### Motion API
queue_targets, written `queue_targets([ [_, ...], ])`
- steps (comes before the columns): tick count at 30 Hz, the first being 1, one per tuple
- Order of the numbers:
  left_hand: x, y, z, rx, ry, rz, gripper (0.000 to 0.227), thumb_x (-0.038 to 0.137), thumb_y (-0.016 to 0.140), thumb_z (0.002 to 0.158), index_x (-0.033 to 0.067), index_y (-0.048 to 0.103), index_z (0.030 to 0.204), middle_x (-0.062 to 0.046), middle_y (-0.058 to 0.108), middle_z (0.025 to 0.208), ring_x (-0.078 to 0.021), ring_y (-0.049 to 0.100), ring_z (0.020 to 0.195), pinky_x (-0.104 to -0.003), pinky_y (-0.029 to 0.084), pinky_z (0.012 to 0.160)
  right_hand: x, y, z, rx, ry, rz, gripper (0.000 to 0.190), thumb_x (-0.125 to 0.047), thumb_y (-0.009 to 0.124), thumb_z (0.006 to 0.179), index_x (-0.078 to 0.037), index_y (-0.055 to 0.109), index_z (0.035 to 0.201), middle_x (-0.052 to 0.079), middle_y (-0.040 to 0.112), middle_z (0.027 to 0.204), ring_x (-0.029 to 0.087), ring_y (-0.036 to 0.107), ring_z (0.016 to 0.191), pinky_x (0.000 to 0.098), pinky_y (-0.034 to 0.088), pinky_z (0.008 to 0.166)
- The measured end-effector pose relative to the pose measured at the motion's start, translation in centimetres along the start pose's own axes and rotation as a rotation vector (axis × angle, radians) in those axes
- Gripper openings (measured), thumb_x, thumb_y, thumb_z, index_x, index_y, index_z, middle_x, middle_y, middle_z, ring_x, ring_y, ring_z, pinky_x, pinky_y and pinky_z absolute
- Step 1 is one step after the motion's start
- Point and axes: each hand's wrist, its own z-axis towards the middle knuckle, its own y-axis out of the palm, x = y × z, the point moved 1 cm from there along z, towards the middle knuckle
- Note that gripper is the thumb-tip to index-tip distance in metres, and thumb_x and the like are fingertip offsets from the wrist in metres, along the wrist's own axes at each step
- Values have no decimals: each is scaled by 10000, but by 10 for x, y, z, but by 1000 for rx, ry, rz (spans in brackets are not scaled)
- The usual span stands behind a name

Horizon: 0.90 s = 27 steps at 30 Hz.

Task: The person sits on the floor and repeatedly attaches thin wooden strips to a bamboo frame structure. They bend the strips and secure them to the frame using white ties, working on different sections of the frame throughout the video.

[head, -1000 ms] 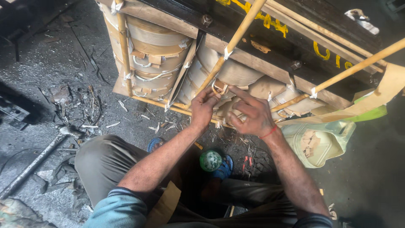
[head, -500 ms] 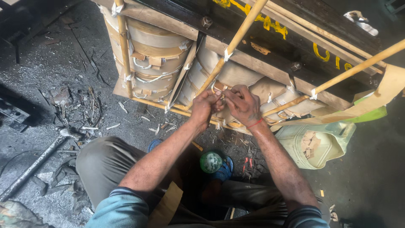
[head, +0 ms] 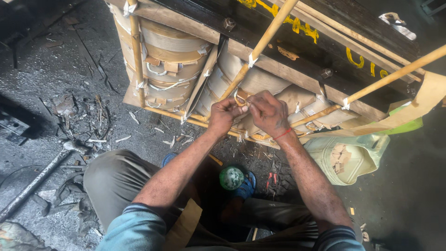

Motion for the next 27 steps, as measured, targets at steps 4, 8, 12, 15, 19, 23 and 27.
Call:
queue_targets([
  [4, -1, 3, 0, 26, 209, 148, 176, 60, 748, 953, 22, 747, 1125, -65, 780, 928, -104, 722, 818, -245, 612, 731, -2, 8, 7, 2, 142, 37, 64, -148, 768, 899, -148, 759, 963, -1, 712, 940, 186, 731, 704, 343, 574, 623],
  [8, -7, 13, -2, 137, 190, 207, 164, 80, 717, 950, 2, 731, 1094, -89, 774, 884, -138, 747, 768, -272, 650, 699, -5, 19, -2, 170, 189, 10, 118, -147, 775, 913, -104, 760, 1021, 79, 705, 934, 227, 734, 734, 360, 589, 630],
  [12, 0, 18, 1, 251, 150, 284, 131, 74, 722, 944, -19, 739, 1035, -117, 761, 895, -162, 749, 780, -287, 662, 716, -14, 25, -22, 239, -51, 71, 338, -49, 627, 975, -46, 607, 1312, 215, 686, 1178, 325, 748, 977, 363, 657, 793],
  [15, 1, 20, -3, 263, 52, 128, 105, 60, 706, 925, 4, 723, 1012, -121, 763, 906, -172, 760, 779, -312, 660, 703, -15, 26, -40, 141, -138, 22, 569, 0, 525, 974, 14, 359, 1518, 247, 656, 1330, 380, 730, 1087, 419, 647, 872],
  [19, 9, 20, -13, 256, 30, 24, 133, 27, 682, 946, -40, 727, 1052, -134, 775, 945, -181, 757, 824, -310, 644, 766, -20, 23, -34, 29, -140, -17, 730, 25, 514, 932, 28, 213, 1597, 255, 664, 1348, 380, 751, 948, 438, 626, 730],
  [23, 10, 27, -24, 255, 107, 129, 275, -2, 634, 943, -37, 711, 1205, -115, 770, 1048, -168, 727, 900, -292, 611, 795, -27, 14, -18, -151, -103, -100, 687, -20, 601, 913, -16, 313, 1537, 281, 692, 1251, 398, 733, 738, 472, 589, 578],
  [27, 5, 23, -32, 188, 183, 95, 323, -20, 593, 962, -26, 666, 1277, -101, 753, 1134, -160, 716, 991, -280, 602, 863, -19, 14, -3, -253, -59, -45, 648, -29, 587, 972, -90, 327, 1563, 236, 703, 1113, 398, 736, 826, 499, 591, 684],
])
